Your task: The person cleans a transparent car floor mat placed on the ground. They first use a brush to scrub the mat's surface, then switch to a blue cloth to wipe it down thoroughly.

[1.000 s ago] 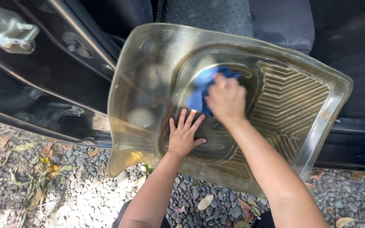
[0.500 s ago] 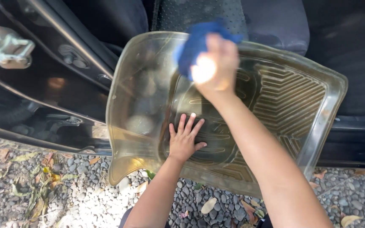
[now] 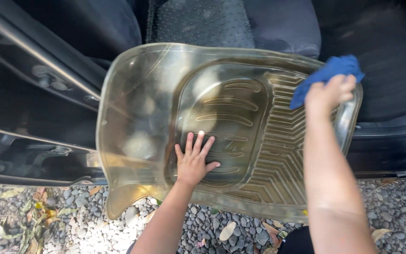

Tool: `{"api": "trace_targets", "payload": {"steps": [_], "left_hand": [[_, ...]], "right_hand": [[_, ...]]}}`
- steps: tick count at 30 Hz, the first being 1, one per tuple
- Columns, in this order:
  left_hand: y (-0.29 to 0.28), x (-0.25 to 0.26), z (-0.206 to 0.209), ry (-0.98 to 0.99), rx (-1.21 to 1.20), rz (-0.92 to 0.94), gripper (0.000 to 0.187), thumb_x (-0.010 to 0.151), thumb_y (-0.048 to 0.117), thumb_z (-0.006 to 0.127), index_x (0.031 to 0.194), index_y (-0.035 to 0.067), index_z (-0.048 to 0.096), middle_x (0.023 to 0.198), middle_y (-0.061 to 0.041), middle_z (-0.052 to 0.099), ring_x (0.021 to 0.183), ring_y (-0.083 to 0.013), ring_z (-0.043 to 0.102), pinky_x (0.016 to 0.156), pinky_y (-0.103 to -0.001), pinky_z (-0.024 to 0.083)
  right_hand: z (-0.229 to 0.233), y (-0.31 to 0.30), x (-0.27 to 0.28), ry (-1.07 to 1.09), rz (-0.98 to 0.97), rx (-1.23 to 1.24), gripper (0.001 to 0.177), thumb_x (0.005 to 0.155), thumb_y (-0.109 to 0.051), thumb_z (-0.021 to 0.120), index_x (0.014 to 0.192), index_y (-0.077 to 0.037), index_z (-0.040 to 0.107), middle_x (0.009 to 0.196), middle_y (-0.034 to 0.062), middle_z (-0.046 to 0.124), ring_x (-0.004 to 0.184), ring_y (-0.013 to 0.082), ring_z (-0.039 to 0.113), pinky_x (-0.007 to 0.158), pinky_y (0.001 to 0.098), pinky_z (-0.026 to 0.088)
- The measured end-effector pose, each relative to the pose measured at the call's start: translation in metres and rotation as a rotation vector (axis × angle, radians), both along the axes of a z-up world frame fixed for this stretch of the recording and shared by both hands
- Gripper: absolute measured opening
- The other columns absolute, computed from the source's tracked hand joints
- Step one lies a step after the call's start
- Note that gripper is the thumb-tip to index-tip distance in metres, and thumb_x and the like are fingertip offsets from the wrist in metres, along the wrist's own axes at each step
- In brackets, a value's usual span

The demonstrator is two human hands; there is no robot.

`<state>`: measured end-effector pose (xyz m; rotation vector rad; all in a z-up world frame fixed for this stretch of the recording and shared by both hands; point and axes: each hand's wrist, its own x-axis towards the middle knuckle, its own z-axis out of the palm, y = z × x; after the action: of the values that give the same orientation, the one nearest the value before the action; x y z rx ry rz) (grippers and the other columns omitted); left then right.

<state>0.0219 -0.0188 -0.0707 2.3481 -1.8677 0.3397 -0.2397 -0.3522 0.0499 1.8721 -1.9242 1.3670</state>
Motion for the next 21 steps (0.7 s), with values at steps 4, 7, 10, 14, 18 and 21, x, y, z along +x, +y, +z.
{"api": "trace_targets", "payload": {"steps": [4, 7, 10, 14, 18, 21], "left_hand": [[-0.003, -0.005, 0.011, 0.107, 0.149, 0.044, 0.096, 0.079, 0.091, 0.045, 0.160, 0.048, 0.018, 0.171, 0.008, 0.009, 0.156, -0.0284, 0.000, 0.111, -0.075, 0.018], [-0.003, -0.006, -0.006, -0.038, -0.067, 0.051, 0.099, 0.074, 0.097, 0.045, 0.159, 0.049, 0.027, 0.170, 0.009, 0.019, 0.158, -0.0281, 0.005, 0.109, -0.076, 0.025], [-0.003, -0.007, -0.013, -0.076, -0.148, 0.069, 0.096, 0.075, 0.097, 0.043, 0.158, 0.050, 0.032, 0.171, 0.009, 0.020, 0.159, -0.0253, 0.006, 0.109, -0.076, 0.024], [-0.005, -0.007, -0.018, -0.103, -0.161, 0.068, 0.095, 0.077, 0.098, 0.036, 0.159, 0.050, 0.029, 0.171, 0.008, 0.020, 0.159, -0.0258, 0.007, 0.111, -0.075, 0.021], [-0.009, -0.006, -0.022, -0.099, -0.319, 0.066, 0.092, 0.070, 0.087, 0.053, 0.154, 0.057, 0.031, 0.171, 0.012, 0.021, 0.159, -0.0261, 0.014, 0.112, -0.073, 0.024], [-0.009, -0.007, -0.024, -0.131, -0.349, 0.073, 0.089, 0.071, 0.088, 0.050, 0.153, 0.057, 0.033, 0.171, 0.012, 0.023, 0.158, -0.0260, 0.016, 0.112, -0.072, 0.023]], "right_hand": [[0.066, 0.102, 0.109, 0.346, 0.150, -0.116, 0.028, 0.080, -0.016, 0.087, 0.082, -0.003, 0.062, 0.138, 0.0195, 0.046, 0.101, 0.0443, 0.053, 0.073, 0.0522, 0.053], [0.063, 0.110, 0.116, 0.416, 0.379, -0.171, 0.024, 0.084, -0.012, 0.071, 0.105, -0.005, 0.064, 0.150, 0.0179, 0.036, 0.112, 0.0418, 0.045, 0.077, 0.0555, 0.047], [0.072, 0.089, 0.085, 0.414, 0.347, -0.187, 0.025, 0.075, -0.001, 0.072, 0.099, 0.005, 0.067, 0.138, 0.0210, 0.051, 0.103, 0.0448, 0.053, 0.077, 0.0521, 0.054], [0.051, 0.070, 0.057, 0.230, 0.248, -0.040, 0.041, 0.082, -0.008, 0.062, 0.123, -0.003, 0.061, 0.147, 0.0190, 0.038, 0.107, 0.0461, 0.046, 0.079, 0.0600, 0.049], [0.055, 0.083, 0.107, 0.280, 0.297, -0.337, 0.043, 0.067, -0.017, 0.081, 0.105, -0.004, 0.067, 0.137, 0.0159, 0.048, 0.103, 0.0419, 0.054, 0.068, 0.0545, 0.058], [0.065, 0.093, 0.129, 0.286, 0.422, -0.360, 0.044, 0.067, -0.019, 0.077, 0.108, -0.007, 0.067, 0.139, 0.0152, 0.047, 0.106, 0.0411, 0.054, 0.071, 0.0539, 0.057]]}}
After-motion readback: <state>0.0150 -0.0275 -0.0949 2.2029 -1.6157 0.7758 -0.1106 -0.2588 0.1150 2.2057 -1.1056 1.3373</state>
